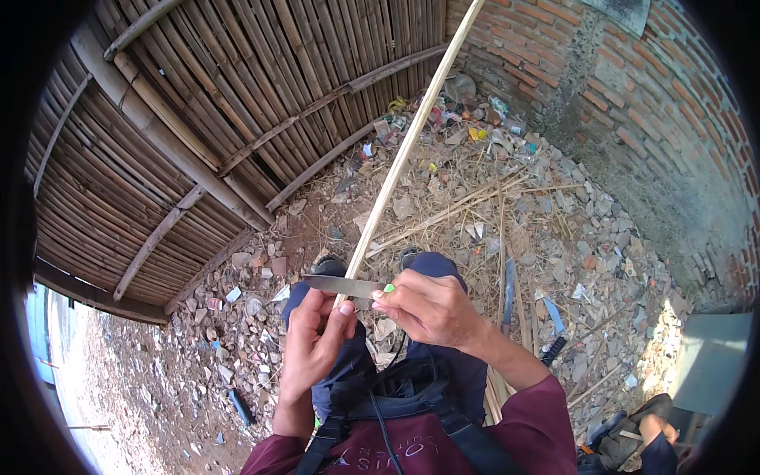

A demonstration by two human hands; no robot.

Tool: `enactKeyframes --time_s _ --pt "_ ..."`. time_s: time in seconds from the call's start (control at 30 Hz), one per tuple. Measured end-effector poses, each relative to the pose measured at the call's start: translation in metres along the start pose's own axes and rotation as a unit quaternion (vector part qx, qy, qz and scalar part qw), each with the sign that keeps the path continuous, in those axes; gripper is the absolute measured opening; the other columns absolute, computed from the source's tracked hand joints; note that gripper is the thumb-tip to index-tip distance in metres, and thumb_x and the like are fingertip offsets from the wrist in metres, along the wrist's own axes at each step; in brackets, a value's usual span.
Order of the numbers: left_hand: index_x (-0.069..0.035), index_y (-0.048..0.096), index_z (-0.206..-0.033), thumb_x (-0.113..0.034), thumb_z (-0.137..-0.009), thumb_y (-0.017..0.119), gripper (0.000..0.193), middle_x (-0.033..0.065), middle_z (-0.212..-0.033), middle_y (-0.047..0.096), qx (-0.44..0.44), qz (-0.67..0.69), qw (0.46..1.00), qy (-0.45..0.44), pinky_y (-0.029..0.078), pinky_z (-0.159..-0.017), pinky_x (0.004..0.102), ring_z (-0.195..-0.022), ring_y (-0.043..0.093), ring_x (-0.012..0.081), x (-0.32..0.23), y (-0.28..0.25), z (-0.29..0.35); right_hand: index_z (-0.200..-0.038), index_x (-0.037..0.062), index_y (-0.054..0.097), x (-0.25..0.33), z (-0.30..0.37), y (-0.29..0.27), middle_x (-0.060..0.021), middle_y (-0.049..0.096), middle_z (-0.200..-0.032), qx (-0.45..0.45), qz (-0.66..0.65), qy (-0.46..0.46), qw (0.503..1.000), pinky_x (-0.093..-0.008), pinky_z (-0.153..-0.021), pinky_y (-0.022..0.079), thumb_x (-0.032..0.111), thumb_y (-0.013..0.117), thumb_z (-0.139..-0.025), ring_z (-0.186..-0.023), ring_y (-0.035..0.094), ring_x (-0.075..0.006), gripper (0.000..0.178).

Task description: The person uses a utility knife to shave thin layers off a long bamboo strip while seated on the ground.

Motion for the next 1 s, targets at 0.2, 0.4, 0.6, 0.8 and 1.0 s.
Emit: enactKeyframes --time_s 0.2,0.4,0.6,0.8,1.0 --pt "0.002 0.064 -0.109 -0.006 -0.108 0.064 0.009 0.0032 -0.070 0.066 -0.034 -0.021 0.999 -0.010 0.043 -0.058 0.0236 -0.063 0.057 0.0050 -0.005 0.000 0.006 -0.098 0.0076 0.074 -0.002 -0.004 -0.007 -0.0045 0.065 -0.084 -0.026 0.014 -0.004 1.000 -0.0350 -0.050 0.051 0.011 0.084 -0.091 -0.060 0.065 -0.0189 0.013" --pt "0.001 0.067 -0.108 -0.007 -0.107 0.065 0.009 0.0017 -0.068 0.066 -0.043 -0.062 0.997 -0.009 0.042 -0.056 0.0228 -0.061 0.056 0.0039 -0.012 0.001 0.014 -0.098 0.0069 0.072 -0.013 -0.008 -0.022 -0.0086 0.069 -0.087 -0.062 0.041 0.017 0.997 -0.0343 -0.051 0.053 0.007 0.082 -0.091 -0.064 0.070 -0.0219 0.012" --pt "0.000 0.066 -0.108 -0.006 -0.106 0.067 0.007 0.0020 -0.066 0.067 -0.036 -0.087 0.995 -0.029 0.042 -0.055 0.0235 -0.059 0.056 0.0039 -0.009 0.001 0.021 -0.099 0.0069 0.072 -0.023 -0.012 -0.030 -0.0094 0.071 -0.087 -0.097 0.025 0.030 0.995 -0.0332 -0.052 0.054 0.007 0.082 -0.091 -0.066 0.072 -0.0226 0.013" --pt "0.002 0.062 -0.109 -0.006 -0.106 0.067 0.010 0.0036 -0.068 0.064 -0.062 -0.053 0.997 0.003 0.043 -0.054 0.0247 -0.058 0.056 0.0048 -0.010 0.002 0.019 -0.101 0.0078 0.075 0.008 -0.006 -0.003 -0.0049 0.065 -0.084 0.015 0.019 -0.048 0.999 -0.0341 -0.052 0.053 0.008 0.084 -0.088 -0.062 0.067 -0.0186 0.016" --pt "0.002 0.066 -0.107 -0.004 -0.105 0.067 0.006 0.0029 -0.068 0.067 -0.049 -0.066 0.997 0.002 0.043 -0.056 0.0230 -0.060 0.058 0.0044 -0.008 -0.001 0.023 -0.100 0.0076 0.074 0.003 -0.012 -0.014 -0.0055 0.066 -0.085 -0.018 0.035 -0.031 0.999 -0.0347 -0.051 0.053 0.007 0.084 -0.088 -0.063 0.068 -0.0195 0.015"
Point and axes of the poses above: each hand's wrist, its own z-axis away from the middle knuckle, its own y-axis out of the palm, x = y × z, the point moved 5 cm from there along -z, towards the middle knuckle
